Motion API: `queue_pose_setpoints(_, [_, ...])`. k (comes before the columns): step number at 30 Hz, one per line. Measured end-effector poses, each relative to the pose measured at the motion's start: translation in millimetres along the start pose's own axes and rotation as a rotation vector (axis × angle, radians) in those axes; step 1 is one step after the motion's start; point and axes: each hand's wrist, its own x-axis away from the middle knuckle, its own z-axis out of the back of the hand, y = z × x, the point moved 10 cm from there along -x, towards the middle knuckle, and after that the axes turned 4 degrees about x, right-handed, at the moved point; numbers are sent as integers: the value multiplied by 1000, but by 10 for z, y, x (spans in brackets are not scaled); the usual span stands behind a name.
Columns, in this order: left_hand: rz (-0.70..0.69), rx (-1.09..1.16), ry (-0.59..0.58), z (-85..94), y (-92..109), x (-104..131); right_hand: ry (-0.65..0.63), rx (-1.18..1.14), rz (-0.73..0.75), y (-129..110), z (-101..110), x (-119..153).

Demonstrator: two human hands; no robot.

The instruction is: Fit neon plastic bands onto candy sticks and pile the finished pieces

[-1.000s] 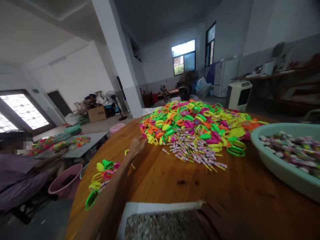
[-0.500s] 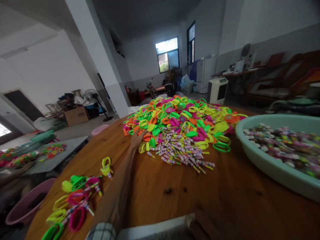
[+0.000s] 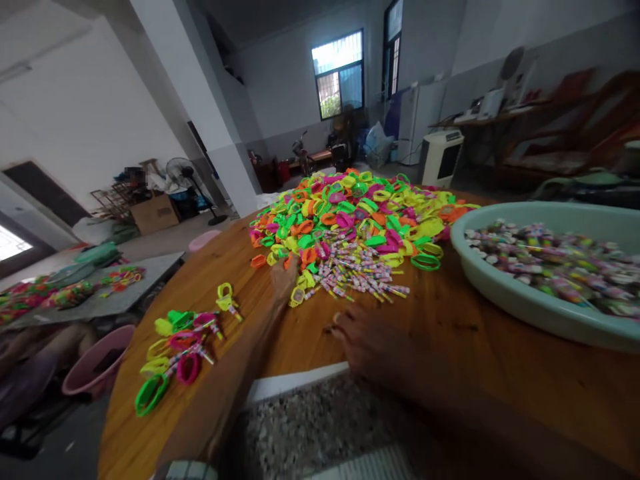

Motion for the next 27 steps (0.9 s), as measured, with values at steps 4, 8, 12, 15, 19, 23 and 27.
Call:
queue_pose_setpoints(4, [-1,39,-58,-99,75,250,-63,192,25,178,-194,-524])
queue_pose_setpoints(8, [-11,20,-157,25,176,435,-82,189,62,246,-319,-713])
queue_pose_setpoints(12, [-73,-85,-95,484,317,772,-40,171,91,219,-235,-621])
queue_pose_setpoints(15, [-142,-191,-136,651,434,1154,-14,149,119,194,-190,-541])
queue_pose_setpoints(19, [-236,-352,-283,535,584,1562,-5,126,165,192,-240,-509])
queue_pose_setpoints(23, [-368,-474,-476,222,739,1728,-13,117,200,227,-279,-485])
queue_pose_setpoints(27, [-418,-579,-571,44,767,1756,-10,109,203,307,-154,-413])
